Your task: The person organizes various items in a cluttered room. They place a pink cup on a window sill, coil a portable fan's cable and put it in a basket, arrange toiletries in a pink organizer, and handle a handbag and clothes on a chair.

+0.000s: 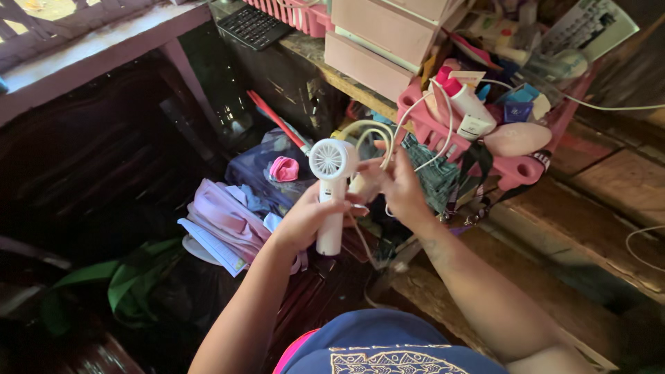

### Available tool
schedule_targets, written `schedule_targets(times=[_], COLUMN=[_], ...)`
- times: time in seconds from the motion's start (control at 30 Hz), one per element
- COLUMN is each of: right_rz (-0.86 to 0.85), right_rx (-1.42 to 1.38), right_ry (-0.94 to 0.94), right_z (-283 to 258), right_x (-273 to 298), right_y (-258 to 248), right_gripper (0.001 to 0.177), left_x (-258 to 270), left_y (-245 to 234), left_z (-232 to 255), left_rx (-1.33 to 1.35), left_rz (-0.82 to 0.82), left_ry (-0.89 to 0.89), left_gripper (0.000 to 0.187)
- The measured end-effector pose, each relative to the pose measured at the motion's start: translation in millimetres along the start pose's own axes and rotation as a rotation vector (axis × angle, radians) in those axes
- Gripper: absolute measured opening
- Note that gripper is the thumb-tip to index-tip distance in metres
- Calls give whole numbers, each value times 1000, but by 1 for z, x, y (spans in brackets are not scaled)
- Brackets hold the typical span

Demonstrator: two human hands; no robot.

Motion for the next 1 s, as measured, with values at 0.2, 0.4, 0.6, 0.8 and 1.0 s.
schedule_targets(times=[0.2,0.4,0.6,0.8,1.0], right_rz=[-131,6,131,220,89], right_rx=[64,-250,-749,-8,220], right_ry=[24,-10,-257,-286,-57], right_z=[-15,-18,-51,-58,-2], right_x=[3,9,10,3,3], right_y=[7,6,-25,-23,7], right_gripper=[37,27,31,44,57], left_x=[5,0,17,40,41], left_y=[-24,-15,-23,-5,24], left_z=[10,5,-21,-34,-4], left_rx=[-39,-184,-121,-184,-645], left_rz=[231,195,234,-14,-17], left_ry=[68,4,-39,-149,-245], left_gripper=[30,38,51,48,44])
Point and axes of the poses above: each hand's wrist, its own x-axis away from the middle knuckle, its own y-axis out of the palm, z = x × y, the point moved 6 cm from there along -x, towards the middle knuckle, and after that the axes turned 13 degrees about -z, right-handed, at the moved point
